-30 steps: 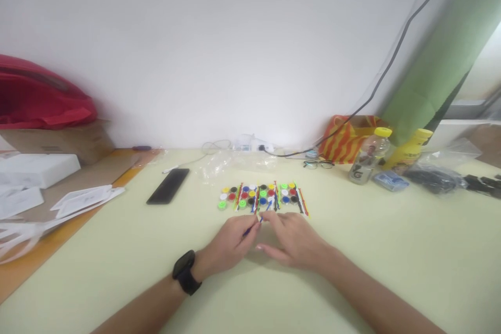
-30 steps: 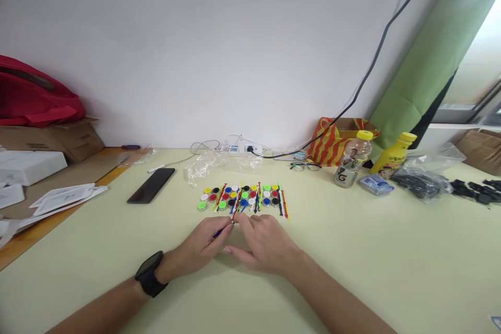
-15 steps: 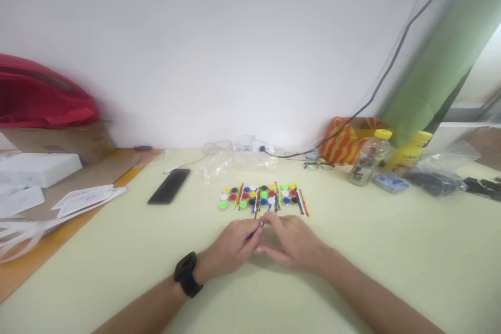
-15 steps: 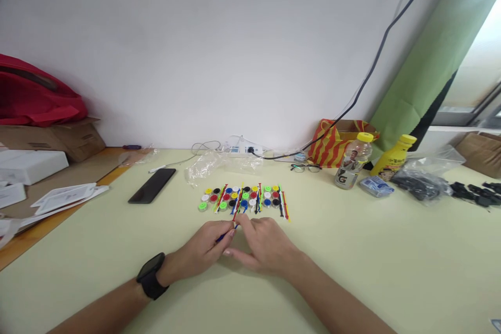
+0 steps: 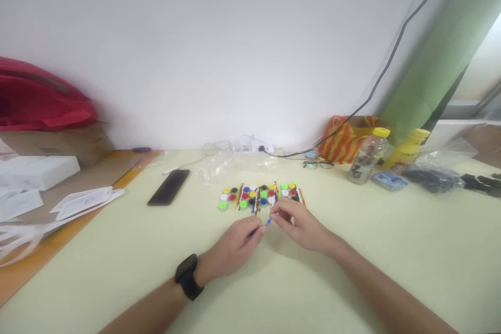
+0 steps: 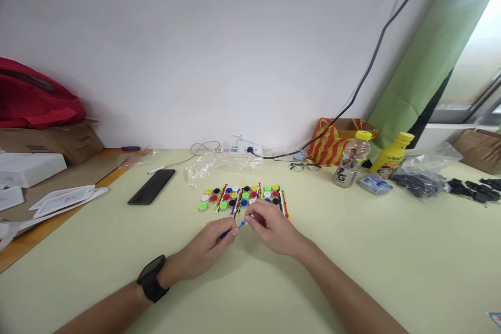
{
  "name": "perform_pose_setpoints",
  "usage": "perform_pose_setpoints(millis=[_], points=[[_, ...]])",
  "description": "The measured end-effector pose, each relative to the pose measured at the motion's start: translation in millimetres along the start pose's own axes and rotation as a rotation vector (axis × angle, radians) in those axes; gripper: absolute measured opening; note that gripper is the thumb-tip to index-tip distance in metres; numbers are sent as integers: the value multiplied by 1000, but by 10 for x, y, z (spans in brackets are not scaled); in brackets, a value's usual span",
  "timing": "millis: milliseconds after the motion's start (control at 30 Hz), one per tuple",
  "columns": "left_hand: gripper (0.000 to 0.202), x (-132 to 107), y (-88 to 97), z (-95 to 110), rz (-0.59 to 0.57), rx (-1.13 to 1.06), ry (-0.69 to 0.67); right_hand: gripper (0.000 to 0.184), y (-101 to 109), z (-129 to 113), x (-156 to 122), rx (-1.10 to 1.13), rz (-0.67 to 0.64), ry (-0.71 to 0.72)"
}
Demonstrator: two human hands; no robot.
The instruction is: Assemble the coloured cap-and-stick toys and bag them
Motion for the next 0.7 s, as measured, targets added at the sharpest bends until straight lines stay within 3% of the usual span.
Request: perform_pose_setpoints(millis=[100,200,267,433,600,700], points=[[19,-14,27,-27,-11,-106,16,30,20,40,7,84,18,-52],[39,-13,18,-96,8,-196,40,35,43,73,9,164,22,-96],[41,5,-17,-153,26,-269,67,37,58,72,15,211,43,-113],[18,69,-93,-214,47,-497,121,41,73,9,39,314,132,-130],[32,81,-105,-257,37,-564,167,46,-11,26,30,404,169,-185],[43,72,-114,-265,13,-567,155,41,-91,34,14,371,191,-144]])
Point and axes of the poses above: each hand's wrist, its own x-axis towards the middle knuckle, its own y-axis out of the back of the hand, z = x × y, the point moved 4 cm from there along x, towards the middle knuckle, and after that the axes turned 8 degrees about y, right-handed, at the moved point
